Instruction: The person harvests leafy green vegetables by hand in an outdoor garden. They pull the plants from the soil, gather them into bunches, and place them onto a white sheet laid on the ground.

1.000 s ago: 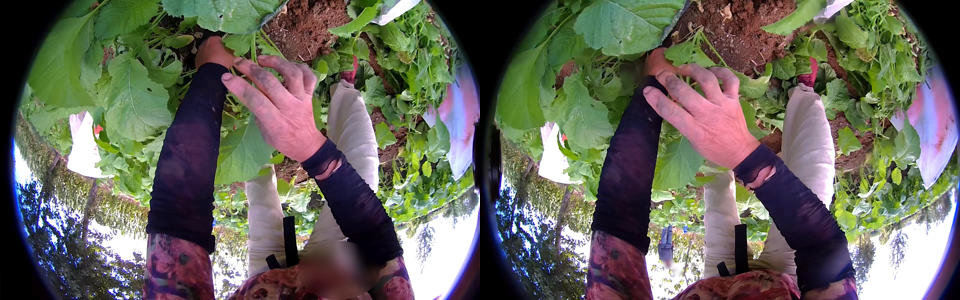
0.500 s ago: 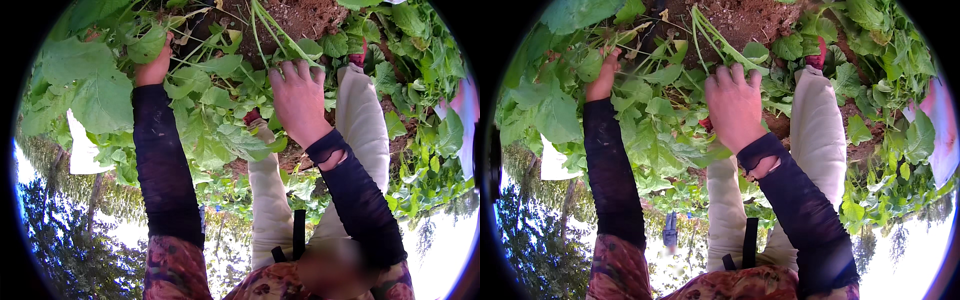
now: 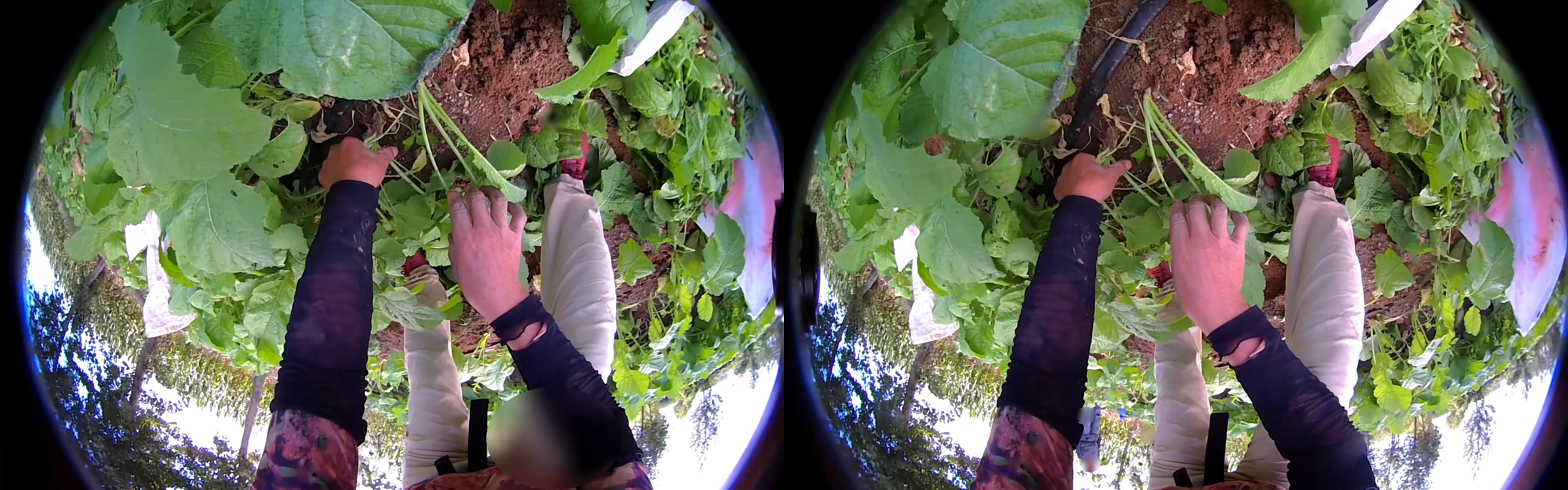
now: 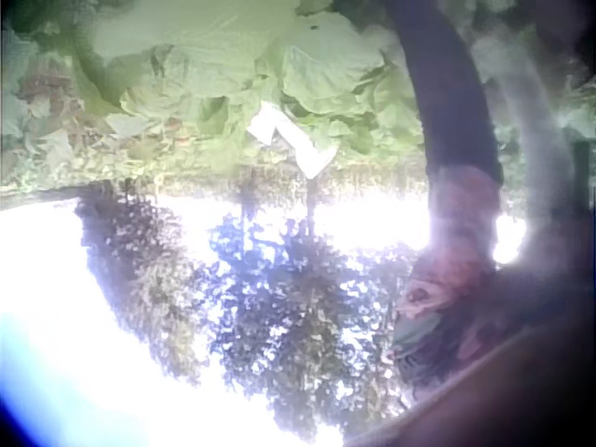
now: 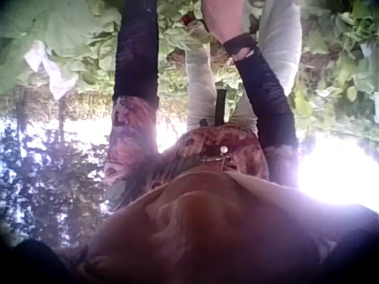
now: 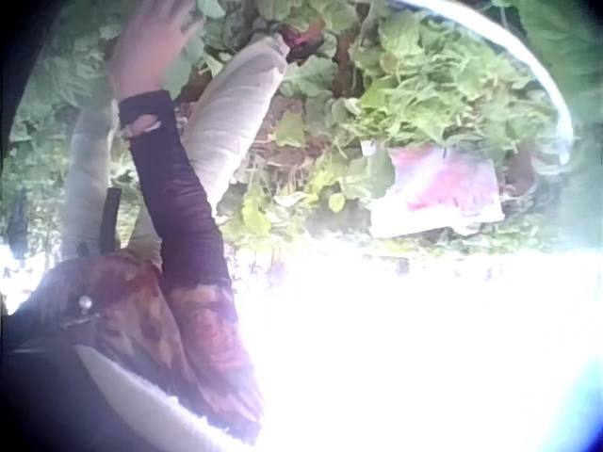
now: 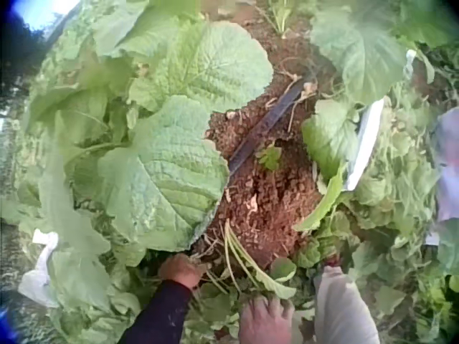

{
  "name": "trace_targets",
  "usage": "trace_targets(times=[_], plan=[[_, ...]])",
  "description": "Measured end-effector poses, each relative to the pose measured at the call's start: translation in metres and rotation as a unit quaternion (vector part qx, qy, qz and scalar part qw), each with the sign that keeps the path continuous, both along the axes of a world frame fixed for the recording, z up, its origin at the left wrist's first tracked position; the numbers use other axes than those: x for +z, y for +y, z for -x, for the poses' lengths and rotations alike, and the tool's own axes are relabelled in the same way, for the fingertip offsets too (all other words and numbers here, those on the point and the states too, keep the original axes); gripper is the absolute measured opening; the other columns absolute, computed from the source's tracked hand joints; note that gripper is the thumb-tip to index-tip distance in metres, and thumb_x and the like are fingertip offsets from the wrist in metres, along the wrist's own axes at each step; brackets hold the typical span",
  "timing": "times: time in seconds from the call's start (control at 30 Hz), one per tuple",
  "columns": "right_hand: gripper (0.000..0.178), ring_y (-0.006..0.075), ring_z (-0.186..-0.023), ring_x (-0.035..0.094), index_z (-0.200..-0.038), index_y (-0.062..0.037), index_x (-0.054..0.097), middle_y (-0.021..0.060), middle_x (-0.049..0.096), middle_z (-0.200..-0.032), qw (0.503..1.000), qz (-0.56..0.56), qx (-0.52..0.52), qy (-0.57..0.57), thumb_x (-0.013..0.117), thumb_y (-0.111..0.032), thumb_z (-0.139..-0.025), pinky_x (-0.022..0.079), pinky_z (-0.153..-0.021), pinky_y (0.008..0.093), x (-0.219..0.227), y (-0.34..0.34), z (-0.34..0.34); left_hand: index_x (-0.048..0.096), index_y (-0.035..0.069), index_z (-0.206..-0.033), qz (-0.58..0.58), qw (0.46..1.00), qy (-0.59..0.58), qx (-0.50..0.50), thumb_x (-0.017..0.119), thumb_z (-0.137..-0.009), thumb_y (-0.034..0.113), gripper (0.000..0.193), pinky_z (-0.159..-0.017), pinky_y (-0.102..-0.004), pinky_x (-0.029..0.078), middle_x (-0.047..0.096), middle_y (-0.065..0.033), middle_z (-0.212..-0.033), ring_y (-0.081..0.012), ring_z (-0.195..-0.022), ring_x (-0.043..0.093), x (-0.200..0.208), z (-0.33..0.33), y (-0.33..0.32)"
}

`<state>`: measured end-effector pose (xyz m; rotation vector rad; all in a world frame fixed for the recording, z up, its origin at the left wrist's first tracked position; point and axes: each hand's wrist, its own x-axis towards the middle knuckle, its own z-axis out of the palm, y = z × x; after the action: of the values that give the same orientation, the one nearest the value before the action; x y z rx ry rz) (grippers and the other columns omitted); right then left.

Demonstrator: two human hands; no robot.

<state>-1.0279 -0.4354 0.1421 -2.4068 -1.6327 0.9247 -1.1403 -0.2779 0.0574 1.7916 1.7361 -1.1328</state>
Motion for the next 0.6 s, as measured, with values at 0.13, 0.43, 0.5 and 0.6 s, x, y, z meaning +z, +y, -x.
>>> trace_targets(times=[0.13, 0.43, 0.5, 0.6], plan=[[0.037, 0.0269, -0.109, 0.048, -0.113, -0.0029, 0.056, 0.0096, 0.054, -0.109, 0.999, -0.014, -0.023, 0.017, 0.053, -0.010, -0.077, 0.034, -0.092, 0.0447, -0.002, -0.005, 0.003, 0.066, 0.001, -0.096, -0.093, 0.994, -0.018, -0.063, 0.068, -0.072, 0.041, 0.046, -0.079, -0.0443, 0.050, 0.064, -0.0216, -0.099, -0.0366, -0.093, 0.062, -0.016, 0.000, -0.022], [0.040, 0.0276, -0.111, 0.046, -0.114, -0.0049, 0.055, 0.0104, 0.053, -0.110, 0.996, -0.012, -0.078, 0.028, 0.056, -0.009, -0.074, 0.034, -0.093, 0.0450, -0.007, -0.017, 0.004, 0.061, -0.001, -0.087, -0.012, 0.995, -0.088, -0.054, 0.061, -0.077, 0.017, 0.021, -0.075, -0.0479, 0.049, 0.063, -0.0266, -0.088, -0.0417, -0.086, 0.062, 0.011, 0.030, -0.041], [0.038, 0.0280, -0.112, 0.046, -0.113, -0.0037, 0.056, 0.0116, 0.053, -0.109, 0.996, -0.014, -0.084, 0.034, 0.055, -0.009, -0.075, 0.033, -0.093, 0.0452, -0.006, -0.016, 0.005, 0.060, 0.001, -0.089, -0.001, 0.989, -0.064, -0.130, 0.062, -0.076, 0.016, 0.020, -0.072, -0.0481, 0.050, 0.063, -0.0256, -0.084, -0.0411, -0.082, 0.062, 0.040, 0.034, -0.032], [0.038, 0.0282, -0.110, 0.046, -0.113, -0.0038, 0.056, 0.0119, 0.053, -0.109, 0.995, -0.006, -0.087, 0.049, 0.055, -0.009, -0.075, 0.034, -0.091, 0.0450, -0.004, -0.014, 0.006, 0.060, 0.008, -0.097, -0.072, 0.961, -0.079, -0.257, 0.065, -0.072, 0.012, 0.027, -0.065, -0.0478, 0.050, 0.064, -0.0210, -0.077, -0.0389, -0.072, 0.063, 0.057, 0.035, 0.001]])
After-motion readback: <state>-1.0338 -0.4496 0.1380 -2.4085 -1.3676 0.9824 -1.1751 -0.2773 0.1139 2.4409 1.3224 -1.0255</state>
